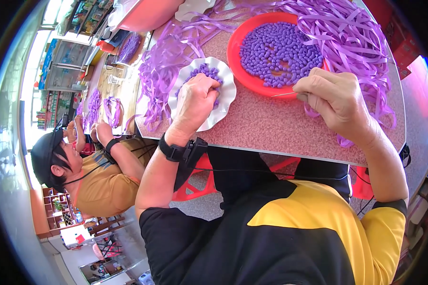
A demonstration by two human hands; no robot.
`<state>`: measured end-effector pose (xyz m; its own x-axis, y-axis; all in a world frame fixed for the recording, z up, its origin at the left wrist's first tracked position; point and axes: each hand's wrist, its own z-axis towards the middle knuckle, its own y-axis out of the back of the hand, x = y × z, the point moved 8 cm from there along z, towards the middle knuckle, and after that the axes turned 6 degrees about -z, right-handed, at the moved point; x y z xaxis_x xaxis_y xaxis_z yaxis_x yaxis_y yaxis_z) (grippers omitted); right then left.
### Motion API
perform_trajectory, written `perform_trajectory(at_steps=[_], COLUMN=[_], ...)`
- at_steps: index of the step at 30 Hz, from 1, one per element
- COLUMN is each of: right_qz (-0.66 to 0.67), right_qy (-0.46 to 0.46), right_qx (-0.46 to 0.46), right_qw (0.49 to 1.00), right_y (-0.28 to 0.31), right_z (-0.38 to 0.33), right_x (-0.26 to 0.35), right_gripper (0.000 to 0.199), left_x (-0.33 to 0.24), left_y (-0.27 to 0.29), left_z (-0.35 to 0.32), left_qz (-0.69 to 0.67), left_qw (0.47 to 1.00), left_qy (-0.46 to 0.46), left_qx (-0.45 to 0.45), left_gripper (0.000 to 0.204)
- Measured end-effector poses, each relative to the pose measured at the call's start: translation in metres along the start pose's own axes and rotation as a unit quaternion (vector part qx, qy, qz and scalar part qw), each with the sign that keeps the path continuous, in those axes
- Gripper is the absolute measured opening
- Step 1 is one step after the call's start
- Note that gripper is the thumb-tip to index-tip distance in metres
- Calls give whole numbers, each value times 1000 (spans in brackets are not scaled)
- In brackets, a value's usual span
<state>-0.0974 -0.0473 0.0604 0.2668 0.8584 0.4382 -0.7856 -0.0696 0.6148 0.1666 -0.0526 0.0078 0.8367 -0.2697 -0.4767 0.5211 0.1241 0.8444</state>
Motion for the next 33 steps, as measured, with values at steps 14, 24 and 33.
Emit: perform_trajectory(at_steps=[14,24,33], right_qz=[1,11,7], right_qy=[2,-1,-1], right_qx=[0,0,5], right_qw=[1000,1000,1000], right_y=[1,-1,-1], right_z=[0,-1,0], right_x=[1,0,0], right_gripper=[19,20,19], left_x=[2,7,14], left_y=[3,3,12], left_z=[-2,-1,-6], left_qz=[11,3,-57], left_qw=[1000,1000,997], left_qy=[-5,-18,29], left_qx=[-3,-21,-41], left_gripper=[11,8,16])
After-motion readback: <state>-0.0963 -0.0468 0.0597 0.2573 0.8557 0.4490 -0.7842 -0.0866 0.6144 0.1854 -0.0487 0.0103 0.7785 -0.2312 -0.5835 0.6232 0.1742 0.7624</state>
